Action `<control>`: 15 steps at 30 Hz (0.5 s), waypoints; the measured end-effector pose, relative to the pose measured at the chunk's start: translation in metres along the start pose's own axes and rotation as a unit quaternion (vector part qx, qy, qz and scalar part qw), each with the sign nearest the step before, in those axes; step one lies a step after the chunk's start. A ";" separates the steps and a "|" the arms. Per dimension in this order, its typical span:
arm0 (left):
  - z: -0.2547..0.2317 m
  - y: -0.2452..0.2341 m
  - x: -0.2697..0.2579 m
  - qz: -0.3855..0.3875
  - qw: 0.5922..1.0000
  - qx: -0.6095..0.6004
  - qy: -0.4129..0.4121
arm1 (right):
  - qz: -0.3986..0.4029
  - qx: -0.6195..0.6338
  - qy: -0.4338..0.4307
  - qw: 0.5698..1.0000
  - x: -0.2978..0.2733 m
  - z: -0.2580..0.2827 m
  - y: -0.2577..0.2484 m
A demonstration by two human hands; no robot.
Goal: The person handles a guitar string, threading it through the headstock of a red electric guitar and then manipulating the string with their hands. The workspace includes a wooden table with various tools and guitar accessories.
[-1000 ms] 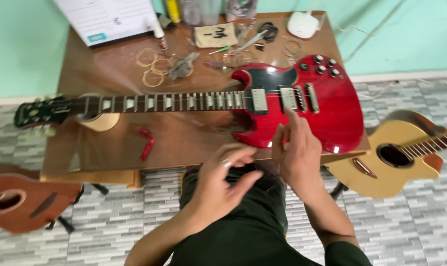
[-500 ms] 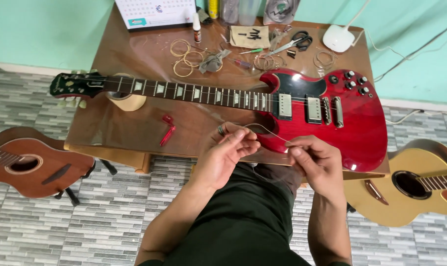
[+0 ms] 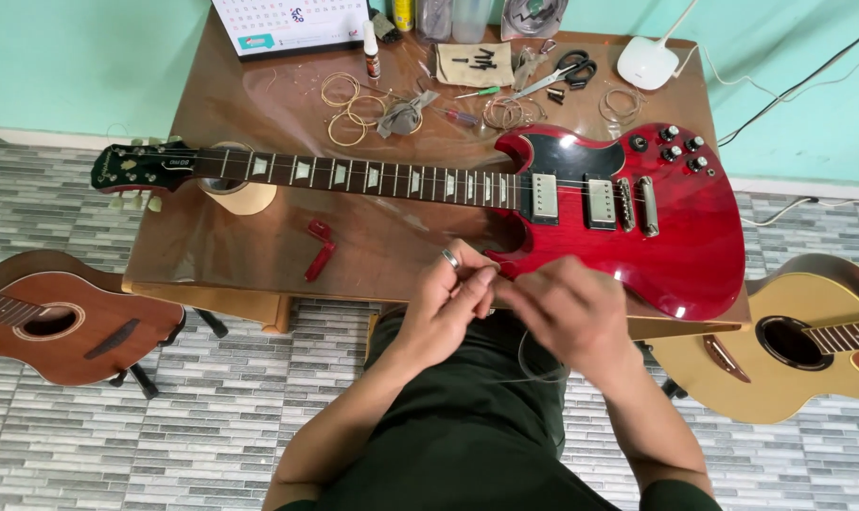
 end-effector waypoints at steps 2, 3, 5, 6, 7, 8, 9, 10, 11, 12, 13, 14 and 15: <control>0.006 -0.002 0.004 0.025 0.999 -0.044 -0.016 | -0.021 0.028 0.051 0.998 0.004 -0.013 -0.001; 0.008 0.000 0.004 0.060 0.993 -0.096 -0.037 | -0.007 0.152 0.112 0.982 0.009 -0.016 0.001; 0.006 0.001 0.005 0.093 0.983 -0.147 -0.059 | 0.007 0.275 0.173 0.946 0.011 -0.016 0.006; 0.003 0.001 0.007 0.096 0.975 -0.187 -0.069 | 0.002 0.331 0.247 0.911 0.005 -0.018 0.010; 0.000 0.001 0.008 0.101 0.966 -0.226 -0.080 | -0.005 0.381 0.319 0.868 -0.002 -0.020 0.014; -0.001 0.000 0.008 0.101 0.965 -0.226 -0.082 | -0.005 0.381 0.322 0.867 -0.001 -0.020 0.016; -0.002 -0.001 0.009 0.099 0.968 -0.214 -0.083 | -0.018 0.389 0.340 0.856 -0.002 -0.021 0.017; -0.003 -0.002 0.009 0.097 0.971 -0.201 -0.083 | -0.031 0.396 0.359 0.845 -0.002 -0.022 0.018; -0.010 -0.004 0.010 0.097 0.971 -0.201 -0.083 | -0.031 0.396 0.359 0.845 0.001 -0.021 0.017; -0.017 -0.007 0.011 0.101 0.979 -0.161 -0.068 | -0.036 0.390 0.361 0.846 0.003 -0.020 0.016; -0.025 -0.009 0.012 0.105 0.986 -0.121 -0.052 | -0.040 0.385 0.362 0.848 0.005 -0.019 0.015; -0.031 -0.012 0.014 0.105 0.986 -0.121 -0.052 | -0.041 0.385 0.362 0.848 0.001 -0.021 0.016; -0.037 -0.014 0.015 0.120 0.986 -0.103 -0.047 | -0.042 0.409 0.366 0.835 -0.003 -0.022 0.019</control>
Point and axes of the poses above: each hand's wrist, its own x-axis towards the middle knuckle, its own y-axis out of the palm, z = x × y, the point moved 3 cm from there along x, towards the middle knuckle, and after that the axes turned 9 degrees about -y, right-handed, at the moved point
